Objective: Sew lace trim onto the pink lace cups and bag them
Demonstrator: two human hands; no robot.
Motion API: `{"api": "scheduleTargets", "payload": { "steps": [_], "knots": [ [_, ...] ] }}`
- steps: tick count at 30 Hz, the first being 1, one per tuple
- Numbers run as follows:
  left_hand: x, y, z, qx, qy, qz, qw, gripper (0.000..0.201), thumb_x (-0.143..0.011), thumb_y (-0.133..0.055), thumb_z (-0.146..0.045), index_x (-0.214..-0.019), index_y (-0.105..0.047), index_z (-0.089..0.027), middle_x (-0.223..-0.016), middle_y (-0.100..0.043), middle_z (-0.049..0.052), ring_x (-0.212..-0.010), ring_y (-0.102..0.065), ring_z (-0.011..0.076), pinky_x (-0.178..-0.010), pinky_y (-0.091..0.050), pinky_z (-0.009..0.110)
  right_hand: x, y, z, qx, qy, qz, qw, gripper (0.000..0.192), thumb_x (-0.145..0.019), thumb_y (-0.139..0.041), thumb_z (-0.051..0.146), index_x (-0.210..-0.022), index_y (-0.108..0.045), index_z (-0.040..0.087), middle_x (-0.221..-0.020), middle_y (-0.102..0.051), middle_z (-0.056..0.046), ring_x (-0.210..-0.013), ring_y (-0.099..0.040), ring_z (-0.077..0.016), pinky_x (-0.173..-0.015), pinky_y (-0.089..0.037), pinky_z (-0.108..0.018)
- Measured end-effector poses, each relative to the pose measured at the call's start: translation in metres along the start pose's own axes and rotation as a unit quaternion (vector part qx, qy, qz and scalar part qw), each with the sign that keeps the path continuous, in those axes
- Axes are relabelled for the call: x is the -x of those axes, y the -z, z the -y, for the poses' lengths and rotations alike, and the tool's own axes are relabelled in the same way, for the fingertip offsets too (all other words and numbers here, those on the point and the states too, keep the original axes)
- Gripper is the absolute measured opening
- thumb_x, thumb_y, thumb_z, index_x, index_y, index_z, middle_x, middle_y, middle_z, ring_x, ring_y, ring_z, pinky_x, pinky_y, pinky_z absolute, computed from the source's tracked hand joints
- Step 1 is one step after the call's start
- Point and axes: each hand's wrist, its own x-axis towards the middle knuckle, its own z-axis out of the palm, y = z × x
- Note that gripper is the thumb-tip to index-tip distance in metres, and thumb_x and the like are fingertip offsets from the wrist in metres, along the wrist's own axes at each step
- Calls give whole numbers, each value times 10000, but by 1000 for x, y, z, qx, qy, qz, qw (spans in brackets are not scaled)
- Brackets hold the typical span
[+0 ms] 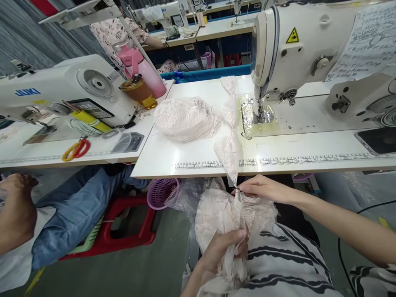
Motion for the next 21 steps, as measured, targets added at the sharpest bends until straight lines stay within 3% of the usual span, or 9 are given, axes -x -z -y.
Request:
{"api": "scheduleTargets", "payload": {
  "steps": [7, 16, 18, 21],
  "knots": [
    [-2, -7, -7, -51, -11, -30, 998, 352, -671, -741, -460, -704, -572, -153, -457, -380, -41, -404, -298, 63, -449, -206, 233, -7, 1, 5, -30, -37, -7, 999, 484, -886, -514, 555, -1043, -700, 137, -621, -349, 36, -554, -235, -81, -529, -148, -254],
    [-3, -8, -8, -81, -6, -54, 995, 382, -651, -751, -481, -659, -575, -143, -446, -396, -31, -408, -328, 69, -432, -230, 221, -7, 3, 5, 12, -30, -30, 999, 443, -880, -542, 520, -1049, -719, 151, -603, -455, 23, -567, -296, -85, -560, -214, -248],
    [-2, -8, -7, -79, -1, -67, 995, 383, -652, -757, -475, -659, -585, -133, -455, -402, -29, -417, -337, 67, -438, -242, 218, -6, 4, 5, 12, -28, -40, 999, 418, -883, -542, 507, -1051, -721, 169, -700, -580, -12, -609, -403, -97, -595, -291, -243],
    [0, -8, -7, -73, -2, -81, 994, 370, -652, -763, -462, -671, -594, -134, -466, -408, -31, -430, -344, 67, -453, -265, 214, -3, 7, 3, -7, -31, -39, 999, 418, -882, -545, 510, -1117, -695, 198, -1009, -664, -65, -894, -553, -166, -792, -391, -271]
  ]
}}
